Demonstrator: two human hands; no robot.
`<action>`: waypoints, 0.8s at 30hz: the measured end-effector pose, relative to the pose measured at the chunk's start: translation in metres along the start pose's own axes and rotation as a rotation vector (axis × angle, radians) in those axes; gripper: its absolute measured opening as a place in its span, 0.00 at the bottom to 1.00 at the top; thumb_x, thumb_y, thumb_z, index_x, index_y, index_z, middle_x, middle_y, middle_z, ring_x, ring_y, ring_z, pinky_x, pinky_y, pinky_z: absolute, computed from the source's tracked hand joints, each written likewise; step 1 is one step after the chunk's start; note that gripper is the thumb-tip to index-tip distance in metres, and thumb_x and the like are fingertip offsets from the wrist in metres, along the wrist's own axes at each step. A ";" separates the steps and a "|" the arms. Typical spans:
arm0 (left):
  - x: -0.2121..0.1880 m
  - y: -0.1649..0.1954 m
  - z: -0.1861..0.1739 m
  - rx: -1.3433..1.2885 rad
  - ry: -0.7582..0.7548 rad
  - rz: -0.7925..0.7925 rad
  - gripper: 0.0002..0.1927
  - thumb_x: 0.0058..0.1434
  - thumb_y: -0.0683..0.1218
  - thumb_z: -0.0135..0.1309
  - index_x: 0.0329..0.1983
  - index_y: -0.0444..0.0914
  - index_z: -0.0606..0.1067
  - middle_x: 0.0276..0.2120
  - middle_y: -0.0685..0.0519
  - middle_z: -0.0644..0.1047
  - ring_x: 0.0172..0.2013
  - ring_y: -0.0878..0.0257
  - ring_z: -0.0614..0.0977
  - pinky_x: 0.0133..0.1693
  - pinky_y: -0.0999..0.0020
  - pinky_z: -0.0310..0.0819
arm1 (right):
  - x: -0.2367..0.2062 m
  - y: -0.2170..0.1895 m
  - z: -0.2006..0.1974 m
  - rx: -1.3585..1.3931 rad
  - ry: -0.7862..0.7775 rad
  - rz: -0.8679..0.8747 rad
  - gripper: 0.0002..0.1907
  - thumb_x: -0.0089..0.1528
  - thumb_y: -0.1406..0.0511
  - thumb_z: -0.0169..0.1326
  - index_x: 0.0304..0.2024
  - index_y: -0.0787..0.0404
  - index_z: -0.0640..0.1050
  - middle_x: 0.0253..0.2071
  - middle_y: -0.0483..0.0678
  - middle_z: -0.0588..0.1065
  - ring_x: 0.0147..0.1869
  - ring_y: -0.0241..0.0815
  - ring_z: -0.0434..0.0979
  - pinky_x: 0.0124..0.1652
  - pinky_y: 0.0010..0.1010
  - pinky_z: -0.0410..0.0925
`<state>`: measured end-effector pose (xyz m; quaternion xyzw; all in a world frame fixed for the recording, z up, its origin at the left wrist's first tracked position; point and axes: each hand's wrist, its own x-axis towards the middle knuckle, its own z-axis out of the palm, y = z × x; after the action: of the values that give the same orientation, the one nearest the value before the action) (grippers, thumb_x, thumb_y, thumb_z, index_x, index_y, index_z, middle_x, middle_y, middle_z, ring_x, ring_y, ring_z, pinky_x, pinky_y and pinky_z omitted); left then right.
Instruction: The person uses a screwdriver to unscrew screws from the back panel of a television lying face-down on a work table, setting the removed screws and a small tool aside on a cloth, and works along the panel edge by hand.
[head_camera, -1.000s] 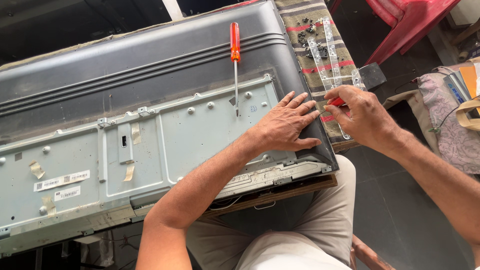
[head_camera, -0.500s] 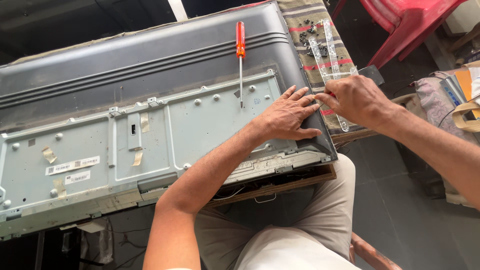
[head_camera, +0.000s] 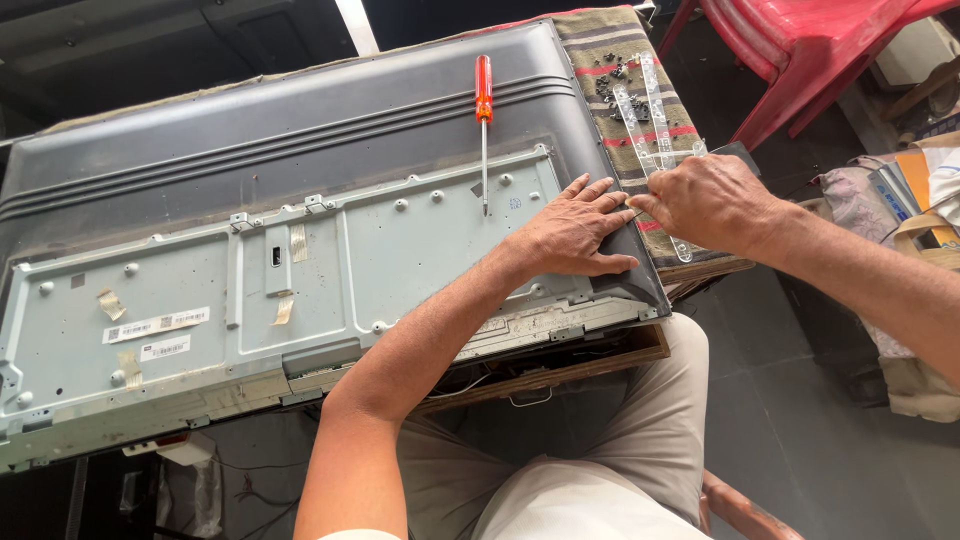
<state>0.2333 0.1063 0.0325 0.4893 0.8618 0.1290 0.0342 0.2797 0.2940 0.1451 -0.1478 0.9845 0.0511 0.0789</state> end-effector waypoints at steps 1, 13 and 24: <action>0.000 0.000 0.000 -0.005 0.000 0.001 0.49 0.57 0.79 0.41 0.71 0.44 0.65 0.69 0.44 0.63 0.73 0.47 0.54 0.73 0.48 0.36 | 0.000 0.001 0.000 0.021 -0.001 -0.020 0.18 0.68 0.53 0.53 0.44 0.62 0.78 0.29 0.58 0.80 0.37 0.59 0.82 0.41 0.47 0.74; 0.002 -0.002 0.003 0.029 -0.003 0.010 0.50 0.58 0.79 0.41 0.72 0.42 0.63 0.69 0.45 0.64 0.72 0.46 0.54 0.73 0.47 0.36 | 0.009 0.002 0.012 0.048 0.151 -0.155 0.17 0.68 0.55 0.53 0.34 0.63 0.75 0.25 0.56 0.77 0.36 0.60 0.81 0.40 0.49 0.72; 0.001 -0.002 -0.001 0.006 0.026 0.021 0.48 0.58 0.78 0.42 0.70 0.43 0.66 0.69 0.45 0.64 0.73 0.47 0.55 0.73 0.46 0.37 | 0.005 0.002 0.005 -0.010 0.150 -0.180 0.18 0.66 0.54 0.53 0.41 0.64 0.75 0.35 0.58 0.80 0.44 0.58 0.82 0.44 0.46 0.74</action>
<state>0.2311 0.1061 0.0330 0.4968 0.8573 0.1334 0.0201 0.2752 0.2949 0.1391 -0.2393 0.9702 0.0374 0.0088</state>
